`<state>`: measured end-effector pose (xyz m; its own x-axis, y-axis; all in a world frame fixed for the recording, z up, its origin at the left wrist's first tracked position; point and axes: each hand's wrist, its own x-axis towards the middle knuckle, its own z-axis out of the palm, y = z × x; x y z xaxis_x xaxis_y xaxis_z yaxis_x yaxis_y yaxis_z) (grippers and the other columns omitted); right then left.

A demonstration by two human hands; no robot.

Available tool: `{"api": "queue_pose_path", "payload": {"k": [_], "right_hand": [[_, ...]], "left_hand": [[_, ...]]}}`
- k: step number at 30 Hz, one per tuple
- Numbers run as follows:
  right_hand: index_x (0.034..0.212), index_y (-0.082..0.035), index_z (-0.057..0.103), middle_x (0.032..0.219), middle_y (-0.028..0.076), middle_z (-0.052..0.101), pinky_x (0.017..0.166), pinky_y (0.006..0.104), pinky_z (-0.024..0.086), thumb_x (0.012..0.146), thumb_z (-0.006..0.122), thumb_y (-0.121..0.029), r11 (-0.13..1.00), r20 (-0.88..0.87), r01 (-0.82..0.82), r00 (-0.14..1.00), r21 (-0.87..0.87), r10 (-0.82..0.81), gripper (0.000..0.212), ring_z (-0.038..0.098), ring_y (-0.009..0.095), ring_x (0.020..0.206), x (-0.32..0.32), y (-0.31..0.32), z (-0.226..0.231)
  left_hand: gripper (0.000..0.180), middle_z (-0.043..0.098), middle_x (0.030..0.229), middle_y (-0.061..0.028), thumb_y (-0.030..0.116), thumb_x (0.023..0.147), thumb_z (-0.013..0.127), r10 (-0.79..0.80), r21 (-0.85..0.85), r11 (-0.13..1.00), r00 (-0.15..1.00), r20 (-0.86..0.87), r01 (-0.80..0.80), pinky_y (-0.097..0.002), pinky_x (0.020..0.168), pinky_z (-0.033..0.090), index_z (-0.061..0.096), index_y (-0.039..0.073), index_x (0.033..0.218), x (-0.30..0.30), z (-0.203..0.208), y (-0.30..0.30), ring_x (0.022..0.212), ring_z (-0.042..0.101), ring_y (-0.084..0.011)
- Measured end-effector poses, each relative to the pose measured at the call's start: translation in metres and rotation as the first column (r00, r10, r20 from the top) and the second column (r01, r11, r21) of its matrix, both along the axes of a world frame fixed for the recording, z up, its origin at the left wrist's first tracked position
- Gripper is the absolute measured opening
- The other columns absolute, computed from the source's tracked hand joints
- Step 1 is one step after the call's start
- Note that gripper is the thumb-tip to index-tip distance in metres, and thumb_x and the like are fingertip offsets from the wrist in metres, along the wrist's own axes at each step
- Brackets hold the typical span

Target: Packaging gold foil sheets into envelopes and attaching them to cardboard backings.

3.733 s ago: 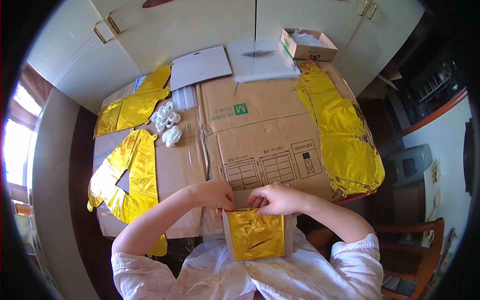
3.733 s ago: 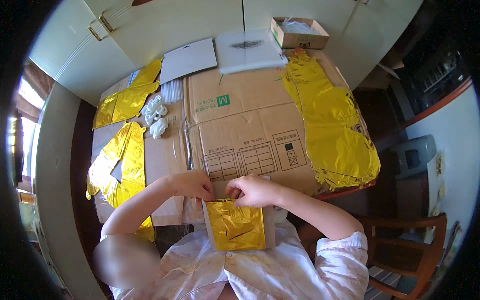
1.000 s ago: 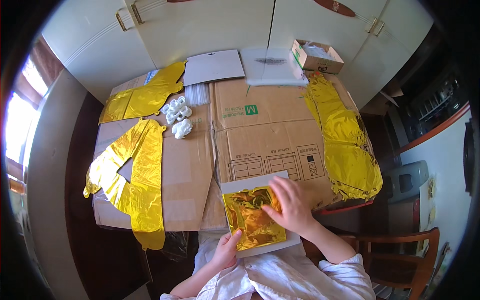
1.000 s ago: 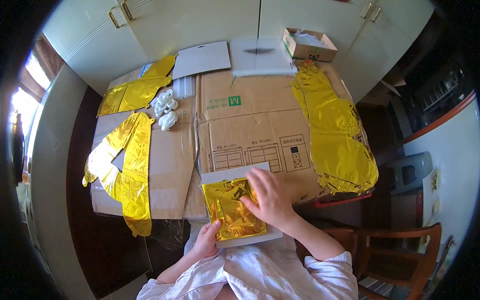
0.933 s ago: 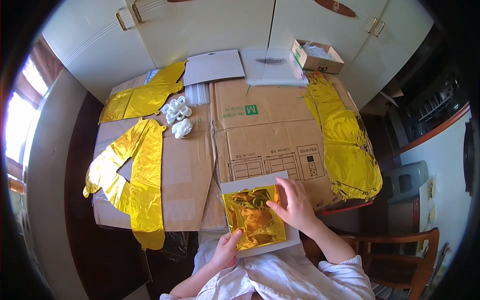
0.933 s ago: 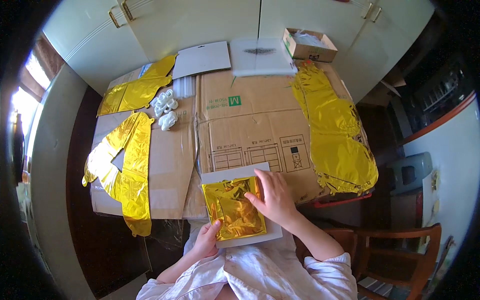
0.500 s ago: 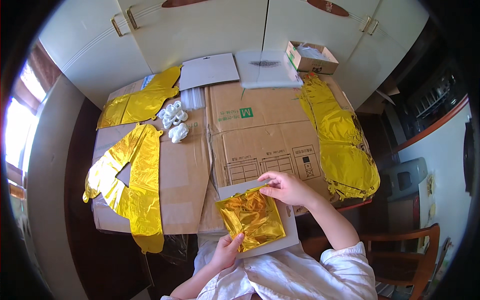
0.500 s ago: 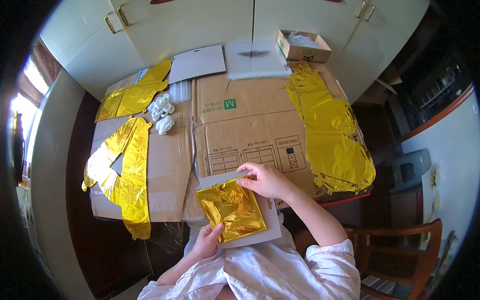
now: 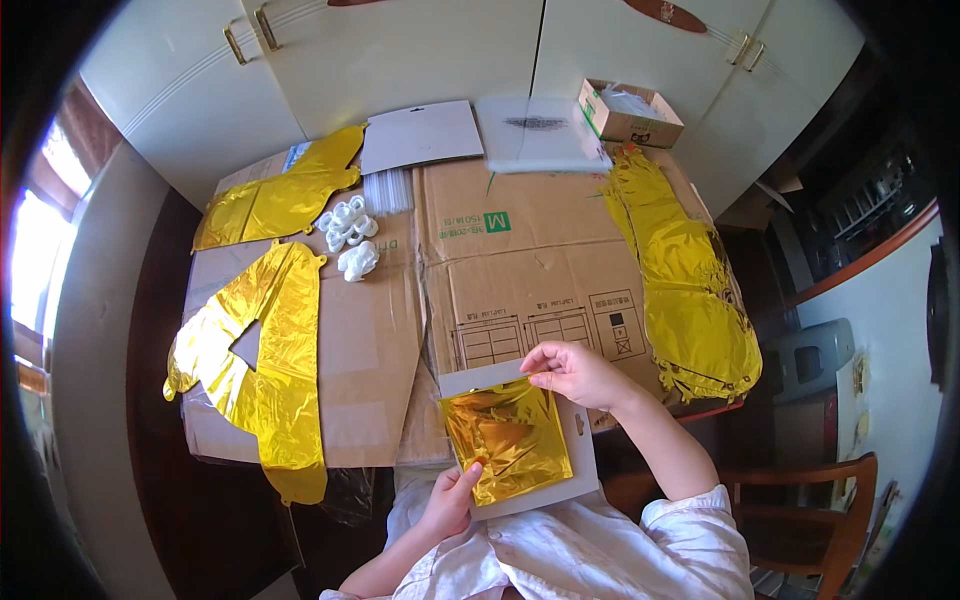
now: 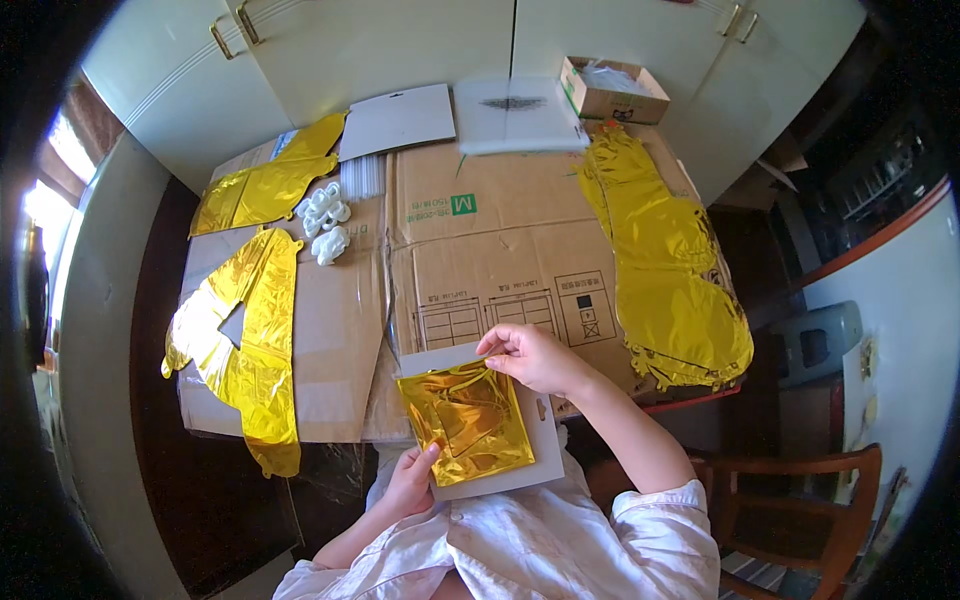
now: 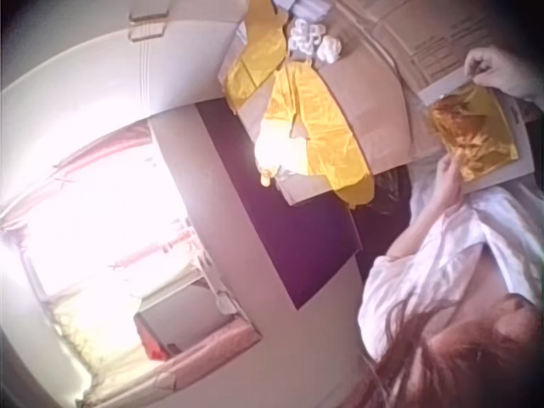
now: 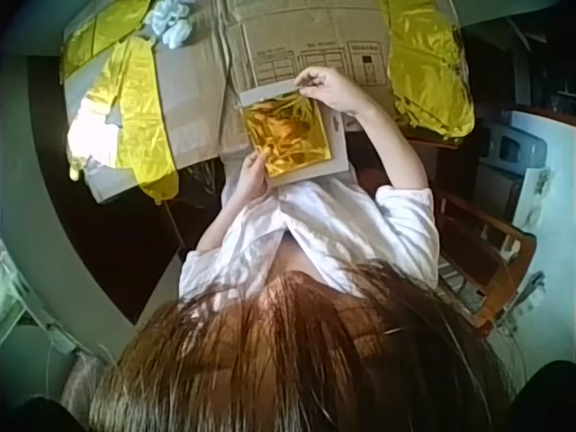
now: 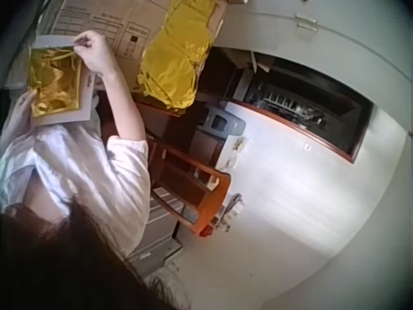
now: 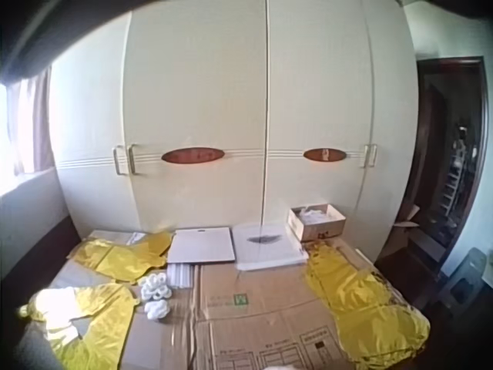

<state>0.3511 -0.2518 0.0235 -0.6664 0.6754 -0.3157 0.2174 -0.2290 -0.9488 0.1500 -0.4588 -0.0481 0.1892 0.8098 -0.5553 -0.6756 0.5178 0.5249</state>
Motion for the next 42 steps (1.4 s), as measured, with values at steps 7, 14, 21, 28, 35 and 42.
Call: {"api": "queue_pose_path", "payload": {"k": [7, 14, 21, 28, 35, 42], "right_hand": [[0.103, -0.003, 0.063, 0.094, 0.006, 0.065, 0.082, 0.0307, 0.05, 0.089, 0.06, -0.004, 0.971, 0.167, -0.098, 0.984, 0.22, 0.061, 0.014, 0.063, 0.016, 0.088, 0.002, -0.001, -0.001], [0.102, -0.005, 0.066, 0.095, 0.01, 0.065, 0.079, 0.0365, 0.051, 0.086, 0.062, -0.006, 0.739, 0.365, -0.212, 0.93, 0.639, -0.049, 0.015, 0.064, 0.028, 0.089, -0.008, -0.015, 0.02], [0.099, -0.007, 0.067, 0.094, 0.008, 0.064, 0.083, 0.0367, 0.05, 0.084, 0.063, -0.006, 0.639, 0.298, -0.173, 0.95, 0.75, -0.092, 0.015, 0.061, 0.027, 0.093, -0.006, -0.019, 0.003], [0.103, -0.009, 0.068, 0.105, 0.003, 0.062, 0.093, 0.0374, 0.044, 0.081, 0.066, -0.009, 0.246, 0.322, -0.267, 0.922, 0.932, -0.216, 0.022, 0.057, 0.022, 0.103, -0.025, -0.038, 0.006], [0.114, -0.009, 0.065, 0.106, 0.003, 0.059, 0.091, 0.0365, 0.045, 0.082, 0.069, -0.014, 0.273, 0.237, -0.185, 0.956, 0.944, -0.172, 0.033, 0.056, 0.022, 0.102, -0.044, -0.043, -0.008], [0.106, -0.012, 0.067, 0.102, 0.005, 0.057, 0.088, 0.0374, 0.044, 0.083, 0.067, -0.014, 0.455, 0.28, -0.205, 0.955, 0.867, -0.102, 0.023, 0.055, 0.023, 0.098, -0.045, -0.032, -0.008]], "left_hand": [[0.029, 0.067, 0.111, -0.0095, 0.024, 0.101, 0.052, 0.028, -0.043, 0.999, 1.0, -0.009, -0.028, -0.0309, 0.088, 0.05, 0.063, -0.001, 0.113, 0.003, 0.006, 0.003, 0.099, 0.064, -0.0157], [0.036, 0.068, 0.111, -0.0103, 0.032, 0.101, 0.053, 0.05, -0.1, 0.994, 0.998, 0.026, -0.047, -0.0303, 0.087, 0.051, 0.063, -0.002, 0.112, 0.004, 0.005, 0.006, 0.099, 0.064, -0.0163], [0.035, 0.068, 0.11, -0.0096, 0.03, 0.101, 0.052, 0.037, -0.076, 0.996, 0.999, 0.013, -0.036, -0.0289, 0.085, 0.051, 0.063, -0.002, 0.11, 0.006, 0.012, 0.009, 0.097, 0.064, -0.0154], [0.03, 0.068, 0.105, -0.0065, 0.025, 0.102, 0.051, 0.052, -0.046, 0.997, 0.998, -0.027, -0.053, -0.0274, 0.082, 0.051, 0.064, -0.001, 0.107, 0.009, 0.005, 0.007, 0.092, 0.063, -0.0115], [0.028, 0.069, 0.101, -0.0049, 0.024, 0.102, 0.052, 0.047, -0.041, 0.998, 0.998, -0.037, -0.049, -0.0257, 0.079, 0.05, 0.065, -0.001, 0.105, 0.009, 0.008, 0.009, 0.088, 0.063, -0.0099], [0.027, 0.069, 0.102, -0.0047, 0.022, 0.102, 0.052, 0.054, -0.043, 0.998, 0.998, -0.038, -0.055, -0.0253, 0.08, 0.049, 0.065, -0.001, 0.106, 0.01, 0.011, 0.009, 0.089, 0.063, -0.0097]]}}
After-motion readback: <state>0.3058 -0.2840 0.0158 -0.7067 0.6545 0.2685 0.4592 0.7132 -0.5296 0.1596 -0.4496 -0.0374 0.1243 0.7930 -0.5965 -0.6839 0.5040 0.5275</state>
